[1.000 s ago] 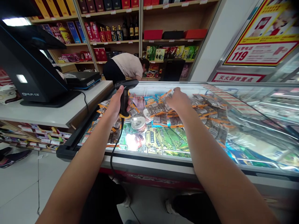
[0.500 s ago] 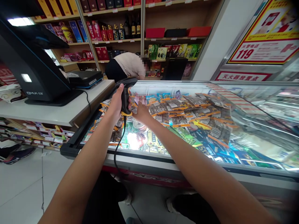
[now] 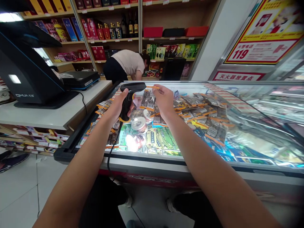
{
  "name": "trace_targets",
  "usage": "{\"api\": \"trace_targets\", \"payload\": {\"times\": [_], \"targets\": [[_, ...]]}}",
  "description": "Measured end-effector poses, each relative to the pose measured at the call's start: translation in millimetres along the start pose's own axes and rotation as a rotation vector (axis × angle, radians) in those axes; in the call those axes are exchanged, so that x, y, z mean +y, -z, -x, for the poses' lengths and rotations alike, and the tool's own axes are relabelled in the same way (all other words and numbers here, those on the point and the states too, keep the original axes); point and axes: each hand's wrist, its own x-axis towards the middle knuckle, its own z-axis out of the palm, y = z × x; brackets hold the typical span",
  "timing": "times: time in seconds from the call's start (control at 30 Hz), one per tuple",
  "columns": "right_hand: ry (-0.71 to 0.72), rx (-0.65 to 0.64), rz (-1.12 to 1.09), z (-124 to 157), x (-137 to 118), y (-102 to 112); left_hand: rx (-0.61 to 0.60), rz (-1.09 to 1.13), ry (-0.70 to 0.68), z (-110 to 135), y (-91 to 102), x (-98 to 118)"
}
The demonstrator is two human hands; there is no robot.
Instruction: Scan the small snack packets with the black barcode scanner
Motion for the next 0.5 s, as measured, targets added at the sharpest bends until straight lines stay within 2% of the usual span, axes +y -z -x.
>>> {"api": "trace_targets", "payload": {"times": [0.13, 0.23, 0.4, 0.5], "targets": [[-0.04, 0.096, 0.016, -13.9, 1.8, 16.2, -0.198, -0.07, -0.037, 4.9, 0.0, -6.0], [-0.008, 0.127, 0.109, -18.7, 4.9, 23.1, -0.31, -0.129, 0.0, 7.5, 1.3, -9.3], [0.139, 0.121, 0.354, -23.5, 10.7, 28.5, -0.372, -0.242, 0.042, 8.1, 2.9, -11.3], [0.155, 0.121, 0.407, -23.8, 10.5, 30.5, -0.378, -0.251, 0.024, 8.3, 2.0, -11.0]]}}
